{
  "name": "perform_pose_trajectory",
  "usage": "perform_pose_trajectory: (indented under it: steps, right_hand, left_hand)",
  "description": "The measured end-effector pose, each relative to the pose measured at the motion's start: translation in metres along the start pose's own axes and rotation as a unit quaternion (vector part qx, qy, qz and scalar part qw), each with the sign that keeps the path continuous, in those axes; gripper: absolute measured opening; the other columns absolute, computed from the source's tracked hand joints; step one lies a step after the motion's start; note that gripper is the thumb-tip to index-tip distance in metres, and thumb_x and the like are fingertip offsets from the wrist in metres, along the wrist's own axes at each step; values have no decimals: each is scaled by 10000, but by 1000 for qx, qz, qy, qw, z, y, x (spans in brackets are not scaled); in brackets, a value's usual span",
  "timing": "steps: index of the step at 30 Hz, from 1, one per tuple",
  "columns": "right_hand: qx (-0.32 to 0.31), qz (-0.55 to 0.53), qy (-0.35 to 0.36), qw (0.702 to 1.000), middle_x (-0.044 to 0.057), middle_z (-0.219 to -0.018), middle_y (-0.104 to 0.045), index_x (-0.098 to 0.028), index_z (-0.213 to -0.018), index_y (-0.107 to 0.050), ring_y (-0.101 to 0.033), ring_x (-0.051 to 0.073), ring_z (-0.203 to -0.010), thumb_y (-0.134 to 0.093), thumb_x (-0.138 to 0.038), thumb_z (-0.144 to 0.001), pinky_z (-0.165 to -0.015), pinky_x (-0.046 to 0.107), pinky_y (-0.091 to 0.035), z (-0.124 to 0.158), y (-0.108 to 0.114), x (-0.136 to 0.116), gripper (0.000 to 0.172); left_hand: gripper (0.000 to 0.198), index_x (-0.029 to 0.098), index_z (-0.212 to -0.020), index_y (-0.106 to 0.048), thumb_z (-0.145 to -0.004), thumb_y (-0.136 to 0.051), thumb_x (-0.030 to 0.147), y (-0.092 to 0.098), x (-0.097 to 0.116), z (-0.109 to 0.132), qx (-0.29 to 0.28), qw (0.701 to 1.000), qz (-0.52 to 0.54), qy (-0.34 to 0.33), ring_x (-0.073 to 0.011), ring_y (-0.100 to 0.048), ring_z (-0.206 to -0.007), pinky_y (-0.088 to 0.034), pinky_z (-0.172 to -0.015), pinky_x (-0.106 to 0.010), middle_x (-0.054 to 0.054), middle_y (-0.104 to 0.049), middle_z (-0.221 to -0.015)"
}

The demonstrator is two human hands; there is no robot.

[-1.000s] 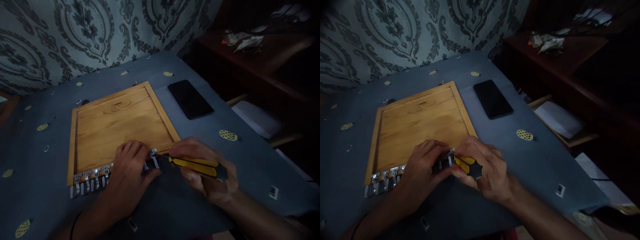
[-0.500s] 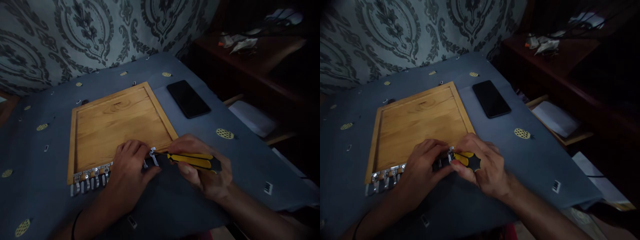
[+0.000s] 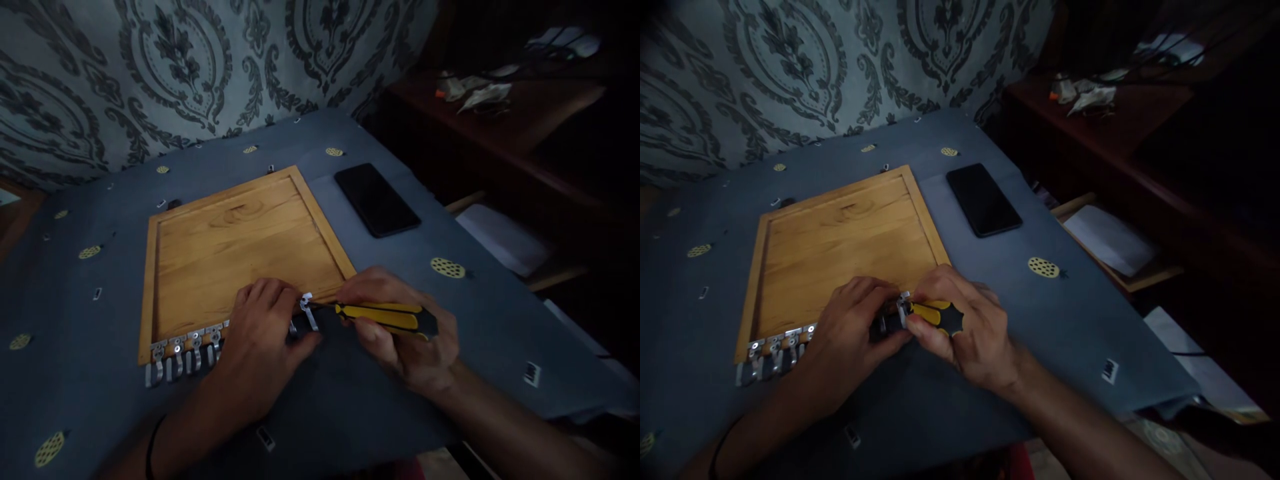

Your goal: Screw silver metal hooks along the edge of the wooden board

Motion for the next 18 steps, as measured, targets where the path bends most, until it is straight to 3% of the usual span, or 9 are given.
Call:
perform_pose_trajectory:
  steps: [12,18]
  right_hand:
    - [-2,31,10,999,2,-777,-656,-230,-984,-612,-676,157,-685,-482,-305,-1054,-586,283,-551,3,0,1,166]
    - [9,67,40,997,-8,-724,-666,-231,-937,-594,-696,161,-653,-434,-333,-1065,-551,281,-545,1,-2,0,229]
  left_hand:
    - [345,215,-1048,-658,-795,-859,334,13,6,-2,-51,998,5,25,-297,-627,-1048,-484,-891,-471,-44,-700,-1057]
    - [154,212,-1004,-681,-892,-748,294,42,-3,8,18,1000,-4,21,-278,-636,-1053,-495,-897,-446,-49,-705,-1062]
Point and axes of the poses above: each hand's wrist, its own z-axis away from the middle knuckle, its own y-axis out of the back of the hand, x = y × z, the point moved 1 cm from there along -z, towards the middle knuckle
